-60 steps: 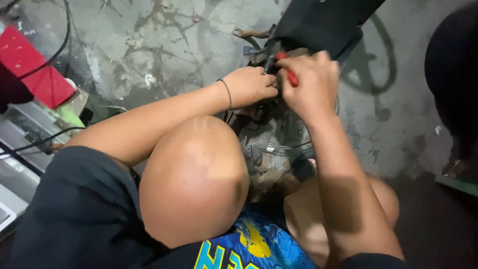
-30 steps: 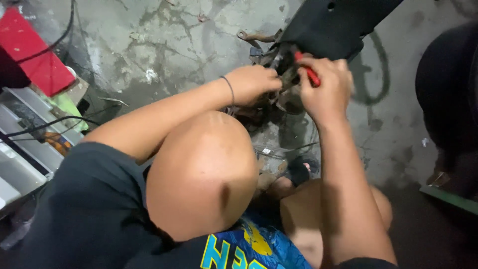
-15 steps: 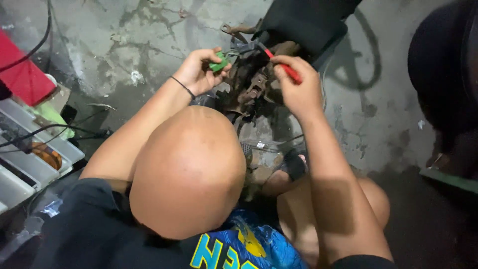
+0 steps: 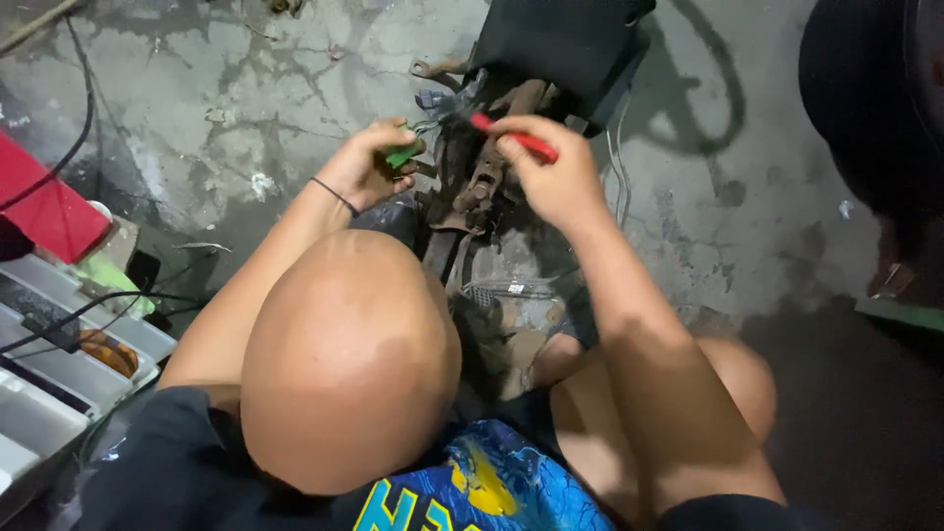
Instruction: Adjusting and connecting electrical components on a vehicle's steering assembly using a screwdriver to pry and position a connector.
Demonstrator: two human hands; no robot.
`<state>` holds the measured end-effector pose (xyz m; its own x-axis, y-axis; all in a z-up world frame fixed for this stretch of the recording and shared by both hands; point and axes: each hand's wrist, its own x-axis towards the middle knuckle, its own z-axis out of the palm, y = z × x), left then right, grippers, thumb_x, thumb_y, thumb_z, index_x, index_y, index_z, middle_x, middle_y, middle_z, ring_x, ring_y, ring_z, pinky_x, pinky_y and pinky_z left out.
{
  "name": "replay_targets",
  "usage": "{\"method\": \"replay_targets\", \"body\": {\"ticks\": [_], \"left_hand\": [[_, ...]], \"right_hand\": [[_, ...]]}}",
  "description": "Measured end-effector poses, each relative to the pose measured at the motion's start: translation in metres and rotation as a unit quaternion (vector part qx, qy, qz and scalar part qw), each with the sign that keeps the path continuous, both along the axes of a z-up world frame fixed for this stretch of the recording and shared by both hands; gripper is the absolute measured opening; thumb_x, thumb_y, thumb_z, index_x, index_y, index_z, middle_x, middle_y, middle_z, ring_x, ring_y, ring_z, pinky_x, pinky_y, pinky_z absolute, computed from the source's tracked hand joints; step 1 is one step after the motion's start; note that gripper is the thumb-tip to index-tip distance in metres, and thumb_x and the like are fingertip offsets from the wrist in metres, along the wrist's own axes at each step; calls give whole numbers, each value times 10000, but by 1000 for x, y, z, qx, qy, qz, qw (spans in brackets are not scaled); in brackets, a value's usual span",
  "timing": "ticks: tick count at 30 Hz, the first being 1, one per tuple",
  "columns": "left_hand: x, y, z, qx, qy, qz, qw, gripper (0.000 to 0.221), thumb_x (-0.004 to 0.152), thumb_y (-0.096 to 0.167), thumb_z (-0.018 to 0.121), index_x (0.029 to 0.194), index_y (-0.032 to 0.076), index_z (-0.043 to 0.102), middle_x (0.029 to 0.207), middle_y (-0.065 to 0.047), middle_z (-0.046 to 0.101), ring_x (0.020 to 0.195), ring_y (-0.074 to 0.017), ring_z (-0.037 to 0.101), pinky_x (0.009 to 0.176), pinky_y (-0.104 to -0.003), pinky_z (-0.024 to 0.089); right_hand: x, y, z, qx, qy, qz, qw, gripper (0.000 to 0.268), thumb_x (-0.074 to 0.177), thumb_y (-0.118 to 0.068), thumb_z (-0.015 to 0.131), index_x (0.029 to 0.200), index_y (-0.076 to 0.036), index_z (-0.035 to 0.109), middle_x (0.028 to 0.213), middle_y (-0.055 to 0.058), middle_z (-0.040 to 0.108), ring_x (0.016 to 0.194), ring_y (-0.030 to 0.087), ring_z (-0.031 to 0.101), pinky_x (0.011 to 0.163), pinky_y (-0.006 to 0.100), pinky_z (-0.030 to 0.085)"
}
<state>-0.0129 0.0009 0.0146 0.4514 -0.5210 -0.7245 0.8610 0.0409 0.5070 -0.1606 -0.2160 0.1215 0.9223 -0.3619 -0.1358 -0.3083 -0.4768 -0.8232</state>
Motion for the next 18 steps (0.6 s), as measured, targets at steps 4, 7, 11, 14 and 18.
{"method": "replay_targets", "body": {"ticks": [4,7,11,14,18], "left_hand": [[0,-1,37,273,-317,-257,871,765,708,443,875,1330,206,498,1290,-44,581,866,-163,623,729,-338,498],[-2,3,32,284,-464,-221,809,497,802,243,820,1164,165,489,884,-40,519,626,-155,383,538,-372,302],[1,6,20,267,-561,-171,765,298,796,258,756,999,139,574,1116,-45,695,995,-231,656,739,-408,519],[1,4,27,304,-569,-194,739,232,841,330,721,930,162,587,869,9,646,778,-170,574,636,-369,408],[-6,-3,8,164,-367,-144,904,262,1035,336,557,863,152,484,921,-65,675,762,-228,708,622,-377,598]], "right_hand": [[3,-3,-11,-62,-103,-35,992,190,967,-145,628,1117,-161,745,1092,18,747,979,210,699,844,336,513],[3,-4,-2,42,-51,-14,998,177,997,-234,629,1129,-222,747,1096,-31,763,958,135,696,849,277,512],[4,-2,5,-8,-75,-96,993,192,1003,-238,590,1090,-198,756,964,-54,724,817,100,612,678,263,514],[7,12,-8,98,-33,73,992,232,973,-120,655,1173,-201,741,1029,-23,758,802,94,654,764,253,523],[4,10,0,-23,-77,13,997,197,981,-175,623,1127,-206,751,1124,27,763,898,195,659,797,323,498]]}}
